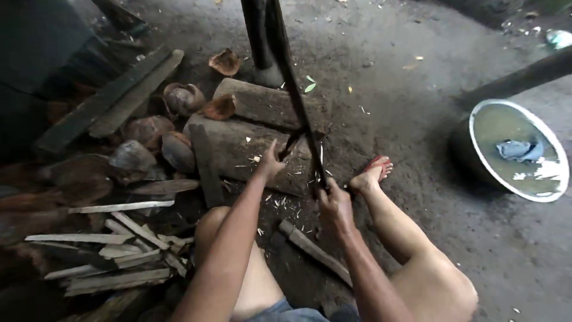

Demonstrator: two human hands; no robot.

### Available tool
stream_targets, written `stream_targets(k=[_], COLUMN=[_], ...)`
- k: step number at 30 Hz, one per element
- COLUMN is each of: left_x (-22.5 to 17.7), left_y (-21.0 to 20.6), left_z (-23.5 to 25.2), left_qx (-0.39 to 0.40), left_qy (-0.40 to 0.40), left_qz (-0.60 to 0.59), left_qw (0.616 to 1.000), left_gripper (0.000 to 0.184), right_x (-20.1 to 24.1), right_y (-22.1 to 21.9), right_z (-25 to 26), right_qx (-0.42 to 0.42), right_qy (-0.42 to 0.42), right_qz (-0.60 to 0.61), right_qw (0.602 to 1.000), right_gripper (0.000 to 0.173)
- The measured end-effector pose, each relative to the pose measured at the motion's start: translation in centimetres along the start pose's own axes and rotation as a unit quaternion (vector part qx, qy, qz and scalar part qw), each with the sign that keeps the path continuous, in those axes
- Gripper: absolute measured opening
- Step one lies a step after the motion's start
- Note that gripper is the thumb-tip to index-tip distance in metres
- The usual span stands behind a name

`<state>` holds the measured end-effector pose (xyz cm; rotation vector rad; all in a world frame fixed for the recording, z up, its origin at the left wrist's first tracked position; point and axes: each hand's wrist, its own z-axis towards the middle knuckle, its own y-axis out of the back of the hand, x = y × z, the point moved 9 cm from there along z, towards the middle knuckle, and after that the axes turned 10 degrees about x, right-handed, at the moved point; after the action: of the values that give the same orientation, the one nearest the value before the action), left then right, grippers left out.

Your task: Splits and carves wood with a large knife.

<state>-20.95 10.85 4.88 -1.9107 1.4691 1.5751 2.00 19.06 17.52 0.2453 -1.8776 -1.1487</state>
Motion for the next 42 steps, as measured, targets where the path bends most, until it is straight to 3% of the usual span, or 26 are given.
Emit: stream_targets(k=[3,7,10,11,13,15,17,20,22,25,28,29,30,32,34,38,42], left_x=[-2.2,-1.3,-0.9,-0.8,-0.4,-1.0,-0.6,0.2,0.5,-0.3,-1.1,-1.5,-1.9,-2.2,-2.4,-2.7,-2.7], left_y=[3.3,4.9,3.3,2.7,0.8,0.7,0.0,0.8,1.1,1.0,0.6,0.5,0.4,0.0,-1.3,-3.1,-1.0], left_z=[-1.6,-2.3,-2.2,-2.3,-3.1,-3.1,-4.5,-2.9,-2.5,-3.1,-2.0,-1.9,-2.0,-2.1,-2.3,-2.5,-2.7], left_qx=[-0.066,-0.107,-0.052,-0.036,-0.014,0.016,0.035,0.026,0.009,-0.004,0.009,0.022,0.037,0.06,0.084,0.122,0.095], left_qy=[-0.044,0.0,0.046,0.062,0.087,0.11,0.13,0.144,0.135,0.123,0.103,0.104,0.106,0.098,0.081,0.044,0.071], left_qz=[-0.135,-0.169,-0.126,-0.088,-0.032,0.023,0.068,0.134,0.135,0.114,0.096,0.093,0.09,0.064,0.032,0.015,0.137], left_qw=[0.988,0.98,0.99,0.994,0.996,0.993,0.989,0.98,0.982,0.986,0.99,0.99,0.99,0.991,0.993,0.992,0.984], left_gripper=[0.102,0.095,0.095,0.096,0.1,0.102,0.099,0.094,0.099,0.104,0.111,0.11,0.11,0.111,0.116,0.126,0.115], right_x=[4.3,6.2,2.9,0.0,-6.3,-7.1,-7.0,-4.8,-1.7,2.6,3.2,2.6,1.5,-4.6,-10.1,-10.1,-7.6], right_y=[7.5,11.9,5.7,1.4,-7.0,-10.0,-10.2,-6.3,-1.4,5.7,8.3,7.7,5.9,-2.0,-8.8,-11.0,-6.7], right_z=[-1.6,-2.7,-0.8,0.3,1.4,2.4,0.8,0.4,-0.5,-2.8,-3.0,-2.4,-1.5,0.9,2.3,2.4,2.1], right_qx=[-0.148,-0.203,-0.107,-0.029,0.128,0.19,0.197,0.133,0.012,-0.15,-0.2,-0.157,-0.059,0.086,0.18,0.203,0.129], right_qy=[0.123,0.196,0.071,-0.008,-0.155,-0.194,-0.19,-0.124,-0.023,0.125,0.119,0.061,-0.032,-0.16,-0.227,-0.231,-0.162], right_qz=[0.051,0.173,0.052,0.013,-0.034,-0.055,-0.067,-0.047,-0.01,0.072,0.115,0.096,0.092,0.065,0.031,0.016,0.083], right_qw=[0.98,0.944,0.99,0.999,0.979,0.961,0.96,0.982,1.0,0.978,0.966,0.981,0.993,0.981,0.957,0.951,0.975], right_gripper=[0.025,0.021,0.026,0.029,0.033,0.035,0.036,0.034,0.029,0.03,0.034,0.033,0.034,0.035,0.035,0.037,0.036])
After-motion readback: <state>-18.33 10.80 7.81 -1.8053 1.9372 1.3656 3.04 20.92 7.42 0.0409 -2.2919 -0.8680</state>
